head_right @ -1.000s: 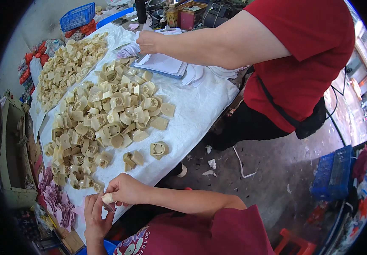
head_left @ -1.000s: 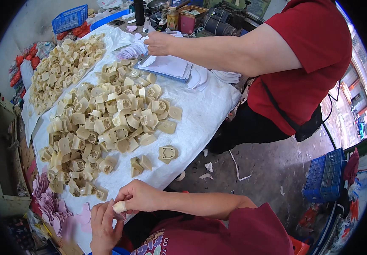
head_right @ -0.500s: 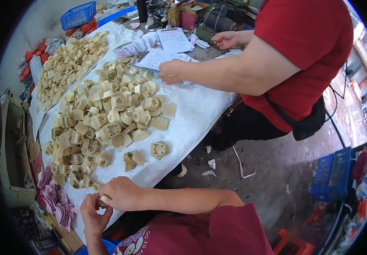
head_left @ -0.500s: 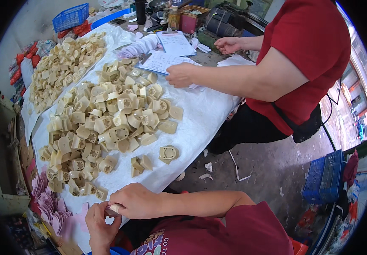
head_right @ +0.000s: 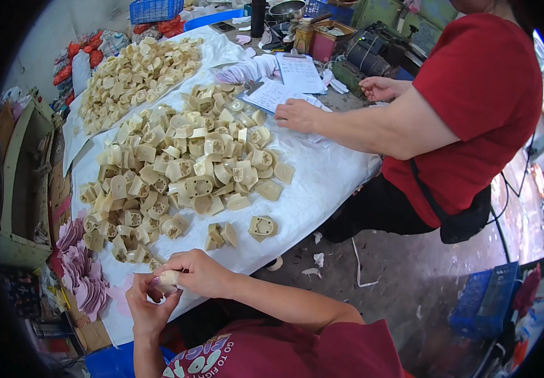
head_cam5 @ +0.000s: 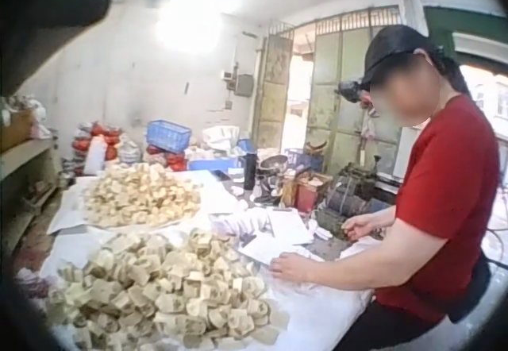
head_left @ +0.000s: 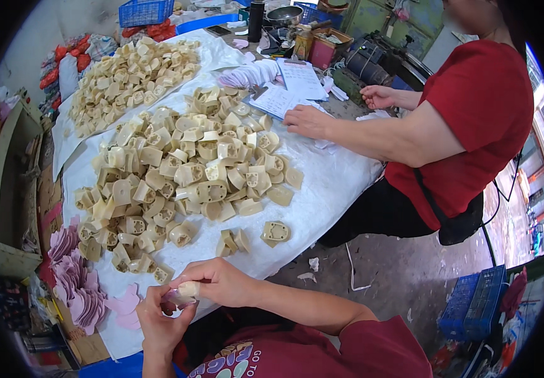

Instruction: The person repeatedly picks up beige plastic components and pink foam cutouts from a table. They press the foam pieces into the plastic molds by hand, creating small assembled units. The person handles the items one at a time, placing the finished pieces into a blue bin or on the table.

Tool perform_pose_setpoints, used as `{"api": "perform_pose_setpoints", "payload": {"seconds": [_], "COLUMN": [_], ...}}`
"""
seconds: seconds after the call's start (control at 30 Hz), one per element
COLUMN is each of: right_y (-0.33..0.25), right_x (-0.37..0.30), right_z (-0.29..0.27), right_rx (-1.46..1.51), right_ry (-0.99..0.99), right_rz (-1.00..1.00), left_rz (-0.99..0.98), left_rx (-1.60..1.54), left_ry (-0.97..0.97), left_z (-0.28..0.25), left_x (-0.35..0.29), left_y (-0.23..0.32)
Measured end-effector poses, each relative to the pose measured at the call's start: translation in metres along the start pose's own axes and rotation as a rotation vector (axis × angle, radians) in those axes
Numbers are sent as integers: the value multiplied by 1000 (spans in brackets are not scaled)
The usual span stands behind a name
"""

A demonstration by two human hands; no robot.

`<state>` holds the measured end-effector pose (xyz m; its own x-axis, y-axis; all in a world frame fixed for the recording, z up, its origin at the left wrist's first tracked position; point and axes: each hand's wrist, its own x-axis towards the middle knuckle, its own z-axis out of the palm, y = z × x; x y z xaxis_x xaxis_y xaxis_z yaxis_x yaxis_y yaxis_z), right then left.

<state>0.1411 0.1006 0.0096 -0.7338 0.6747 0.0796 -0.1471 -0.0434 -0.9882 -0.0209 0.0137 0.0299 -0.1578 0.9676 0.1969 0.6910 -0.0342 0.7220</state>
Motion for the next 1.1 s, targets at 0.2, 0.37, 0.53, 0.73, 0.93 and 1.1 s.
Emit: {"api": "perform_pose_setpoints", "payload": {"seconds": [0.2,0.37,0.53,0.73,0.93,1.1], "right_y": [0,15,5,10,16,14], "right_x": [7,10,13,12,19,12], "right_z": [13,6,10,19,12,25], "right_rx": [-237,27,13,-157,59,-30], "right_ry": [104,61,110,246,155,251], "right_rz": [5,20,94,1,47,77], "left_rz": [-190,-176,-251,-263,-241,-235], "left_rx": [-118,-133,-261,-204,-173,-55], "left_ry": [59,98,152,170,218,185], "left_z": [7,12,16,19,18,26], "left_x": [2,2,6,8,13,9], "left_y": [-1,-1,-4,-1,1,-12]}}
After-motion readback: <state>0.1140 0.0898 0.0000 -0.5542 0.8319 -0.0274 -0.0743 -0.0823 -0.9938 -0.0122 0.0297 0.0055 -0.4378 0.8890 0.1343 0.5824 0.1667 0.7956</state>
